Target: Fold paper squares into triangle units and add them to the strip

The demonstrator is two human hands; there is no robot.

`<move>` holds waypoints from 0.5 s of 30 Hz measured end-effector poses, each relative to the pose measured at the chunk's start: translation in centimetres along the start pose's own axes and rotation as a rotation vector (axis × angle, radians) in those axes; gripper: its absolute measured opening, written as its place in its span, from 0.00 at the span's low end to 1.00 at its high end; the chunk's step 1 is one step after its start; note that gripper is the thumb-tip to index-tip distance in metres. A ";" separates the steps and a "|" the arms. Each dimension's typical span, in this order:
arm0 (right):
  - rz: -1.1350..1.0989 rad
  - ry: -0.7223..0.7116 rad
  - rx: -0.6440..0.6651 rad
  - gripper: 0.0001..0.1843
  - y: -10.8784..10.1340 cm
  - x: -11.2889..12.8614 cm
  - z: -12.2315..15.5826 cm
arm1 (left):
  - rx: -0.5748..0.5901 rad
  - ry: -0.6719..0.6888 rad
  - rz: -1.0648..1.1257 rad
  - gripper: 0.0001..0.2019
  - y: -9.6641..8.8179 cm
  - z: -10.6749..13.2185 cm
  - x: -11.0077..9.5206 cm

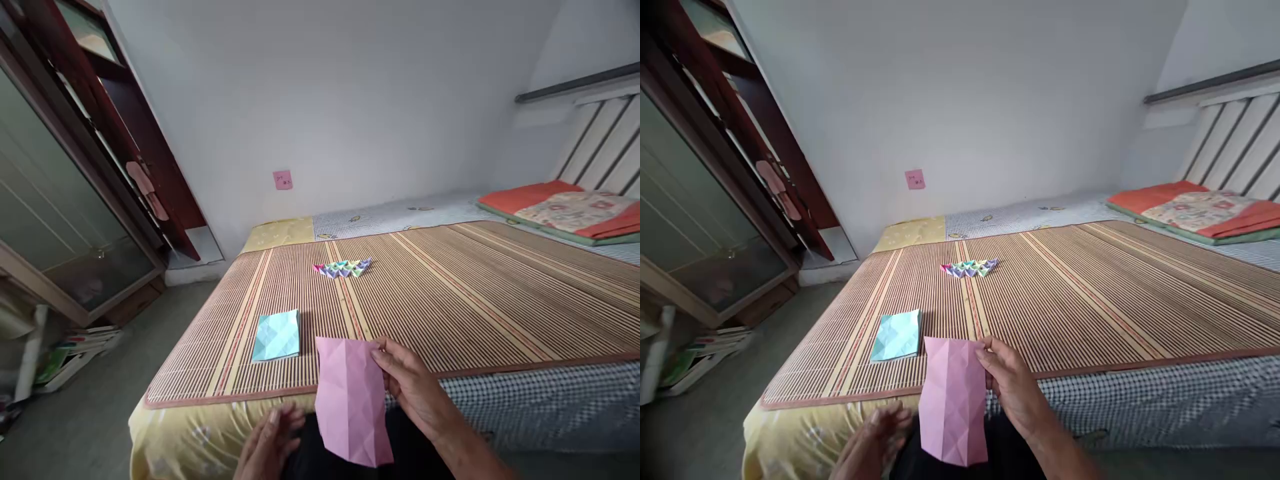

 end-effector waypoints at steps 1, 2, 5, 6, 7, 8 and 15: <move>-0.039 0.018 0.001 0.18 0.1 0.0 0.9 | 0.061 -0.040 0.051 0.28 0.8 0.2 0.4; -0.069 0.025 0.009 0.18 0.2 0.0 1.6 | 0.158 -0.063 0.089 0.29 2.1 0.6 0.7; -0.090 0.009 0.047 0.18 0.4 0.3 3.5 | 0.358 -0.108 0.178 0.23 6.4 2.4 0.6; -0.086 0.002 0.049 0.18 0.3 0.5 4.1 | 0.376 -0.107 0.189 0.19 7.5 3.1 0.2; -0.081 -0.003 0.042 0.18 0.1 0.7 4.6 | 0.372 -0.104 0.182 0.16 8.3 3.8 -0.1; -0.076 -0.006 0.036 0.19 -0.1 0.9 5.2 | 0.374 -0.103 0.149 0.15 8.9 4.4 -0.5; 0.028 -0.022 0.191 0.20 0.0 0.4 9.5 | 0.240 0.167 -0.016 0.15 8.9 7.7 -2.4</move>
Point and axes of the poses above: each hand's wrist, its own z-axis away from the middle knuckle, its own y-axis out of the palm, x = y × z, the point moved 5 cm from there along -z, towards the middle knuckle
